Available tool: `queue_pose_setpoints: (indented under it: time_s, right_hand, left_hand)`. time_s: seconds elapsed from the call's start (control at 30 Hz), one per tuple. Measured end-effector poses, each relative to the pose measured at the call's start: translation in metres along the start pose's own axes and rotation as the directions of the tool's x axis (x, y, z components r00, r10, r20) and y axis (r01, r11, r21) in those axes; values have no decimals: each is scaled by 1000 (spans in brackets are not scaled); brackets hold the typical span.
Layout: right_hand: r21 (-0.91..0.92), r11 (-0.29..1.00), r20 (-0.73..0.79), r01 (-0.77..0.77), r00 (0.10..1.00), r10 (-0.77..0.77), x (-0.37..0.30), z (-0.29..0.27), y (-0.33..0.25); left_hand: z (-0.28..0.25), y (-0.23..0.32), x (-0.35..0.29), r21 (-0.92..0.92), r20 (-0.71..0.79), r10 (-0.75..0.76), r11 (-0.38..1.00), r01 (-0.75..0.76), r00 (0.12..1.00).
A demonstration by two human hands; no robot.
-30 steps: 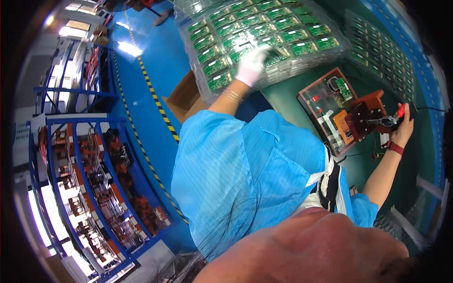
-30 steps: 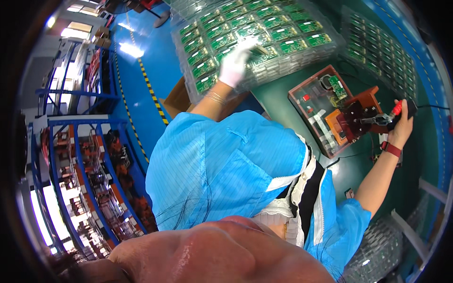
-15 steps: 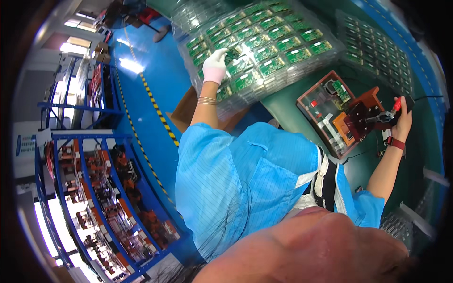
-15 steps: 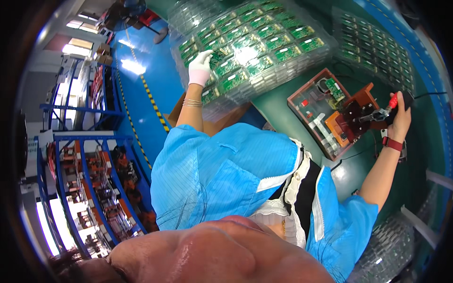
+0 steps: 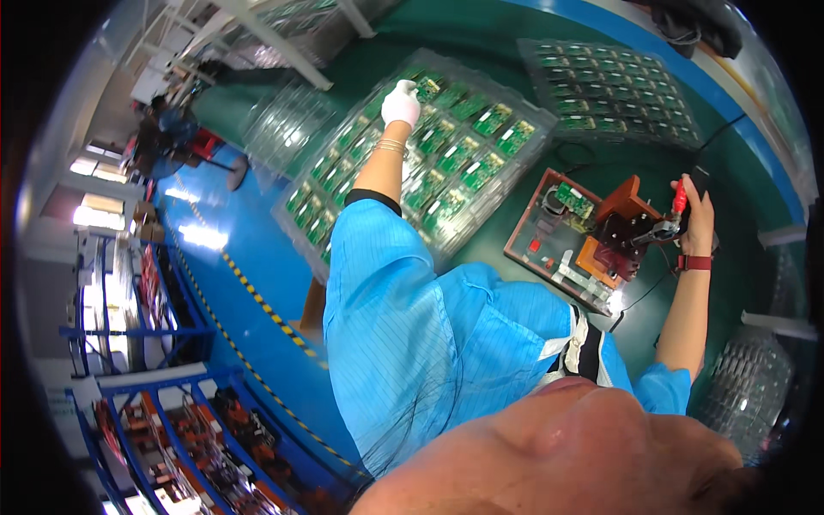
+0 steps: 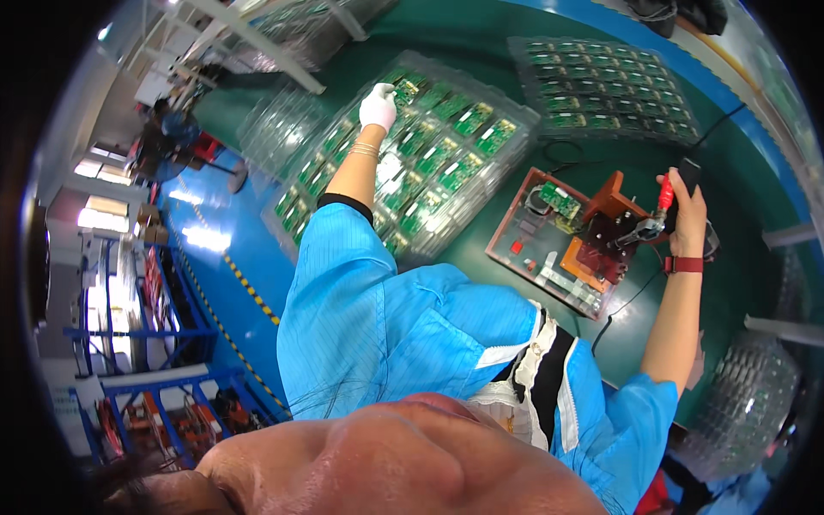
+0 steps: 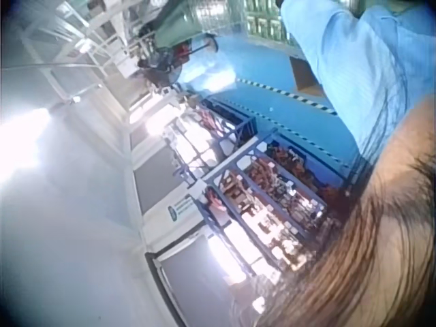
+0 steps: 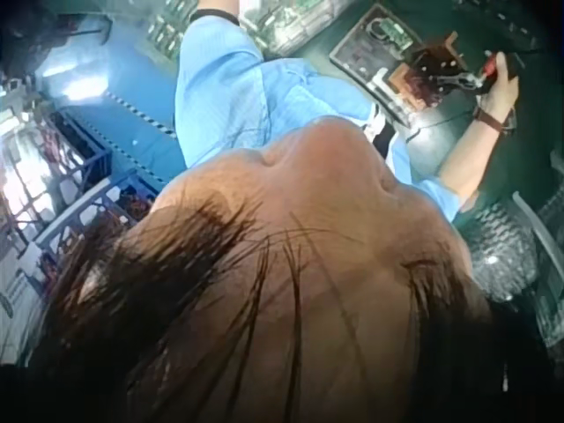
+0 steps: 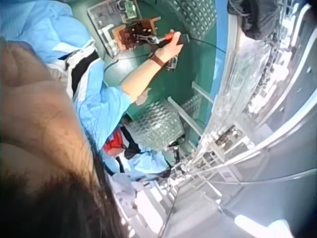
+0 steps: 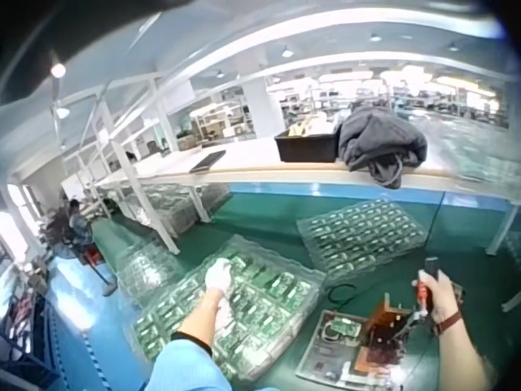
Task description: Placing printed circuit boards into a testing jig, clamping them down with a lever, and sorting them into a storage tray.
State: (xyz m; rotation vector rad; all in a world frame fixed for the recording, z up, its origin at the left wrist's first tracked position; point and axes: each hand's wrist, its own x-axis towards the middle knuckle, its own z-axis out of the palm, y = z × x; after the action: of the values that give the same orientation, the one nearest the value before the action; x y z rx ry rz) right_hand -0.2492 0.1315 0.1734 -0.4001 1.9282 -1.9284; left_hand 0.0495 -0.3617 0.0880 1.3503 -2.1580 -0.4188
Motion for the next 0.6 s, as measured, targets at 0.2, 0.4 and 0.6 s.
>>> queue_pose_setpoints:
  time_s: [0.2, 0.4, 0.6]
  right_hand:
    - [-30, 999, -19, -19, 1000, 18, -6, 4, 0]
    - [-16, 999, -8, -33, 999, 33, -3, 2, 0]
    - [-28, 999, -14, -25, 1000, 24, -2, 3, 1]
  left_hand:
    - [58, 32, 42, 201, 149, -75, 979, 44, 986]
    - [69, 41, 29, 428, 28, 69, 901, -75, 997]
    - [53, 68, -15, 8, 41, 363, 932, -363, 931]
